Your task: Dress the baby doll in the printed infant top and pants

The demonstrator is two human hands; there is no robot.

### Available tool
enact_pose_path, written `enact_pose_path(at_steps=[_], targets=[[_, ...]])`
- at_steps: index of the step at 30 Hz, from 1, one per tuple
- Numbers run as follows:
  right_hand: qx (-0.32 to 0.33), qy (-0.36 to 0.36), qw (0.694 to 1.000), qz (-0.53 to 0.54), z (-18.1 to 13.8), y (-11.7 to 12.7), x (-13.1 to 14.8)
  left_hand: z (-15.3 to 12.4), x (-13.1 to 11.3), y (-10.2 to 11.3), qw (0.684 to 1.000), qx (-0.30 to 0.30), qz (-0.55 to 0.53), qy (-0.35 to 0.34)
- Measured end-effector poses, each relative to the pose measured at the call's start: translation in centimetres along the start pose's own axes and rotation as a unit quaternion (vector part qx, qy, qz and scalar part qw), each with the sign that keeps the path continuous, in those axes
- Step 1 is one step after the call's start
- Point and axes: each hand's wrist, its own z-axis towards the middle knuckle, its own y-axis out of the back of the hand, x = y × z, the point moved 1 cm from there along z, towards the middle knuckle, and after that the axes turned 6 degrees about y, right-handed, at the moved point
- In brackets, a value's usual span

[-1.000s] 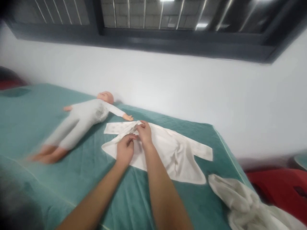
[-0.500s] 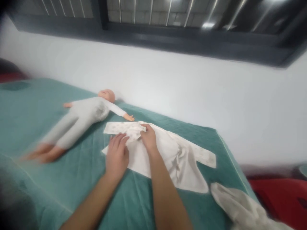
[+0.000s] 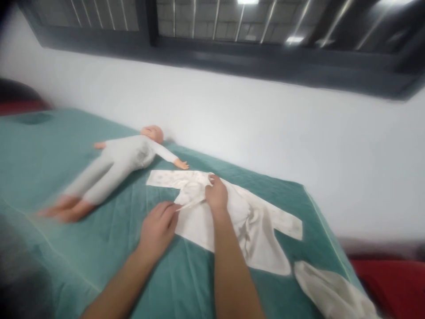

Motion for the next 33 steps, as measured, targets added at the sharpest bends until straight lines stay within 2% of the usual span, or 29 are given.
enact_pose_path(at_steps=[4,11,16,19,21,23,24,25,26,28,30,33], targets=[[-0.001,0.004,0.998,-0.068,0.0,0.6,0.2,-0.3,-0.8,0.1,0.996,0.044,-0.057,-0.054],[0.028,-0.003,0.991,-0.133,0.2,1.3,-0.4,-0.8,-1.0,0.5,0.958,0.172,-0.228,-0.031],[0.054,-0.031,0.991,-0.119,0.6,1.7,-1.0,-1.1,-0.6,-0.2,0.963,0.169,-0.212,0.0],[0.064,-0.033,0.995,-0.063,0.7,1.7,-0.7,-0.7,-0.5,-0.7,0.96,0.161,-0.221,0.06],[0.077,-0.008,0.997,0.0,0.5,1.4,0.0,-0.1,-0.1,-0.8,0.944,0.12,-0.252,0.177],[0.092,0.036,0.989,0.109,0.3,0.9,0.6,0.4,0.6,-0.6,0.901,0.012,-0.282,0.331],[0.094,0.054,0.981,0.162,0.2,0.7,0.8,0.6,1.0,-0.5,0.874,-0.054,-0.289,0.387],[0.092,0.065,0.973,0.202,0.2,0.4,0.8,0.7,1.3,-0.4,0.854,-0.115,-0.291,0.416],[0.086,0.068,0.968,0.226,0.2,0.1,0.7,0.7,1.5,-0.3,0.848,-0.161,-0.29,0.413],[0.07,0.06,0.973,0.214,0.4,-0.4,0.0,0.6,1.7,-0.3,0.873,-0.203,-0.267,0.354],[0.064,0.062,0.979,0.182,0.6,-0.9,-0.7,0.4,1.5,-0.3,0.906,-0.208,-0.231,0.287],[0.073,0.092,0.982,0.147,0.6,-1.3,-1.0,0.2,1.1,-0.4,0.933,-0.193,-0.202,0.225]])
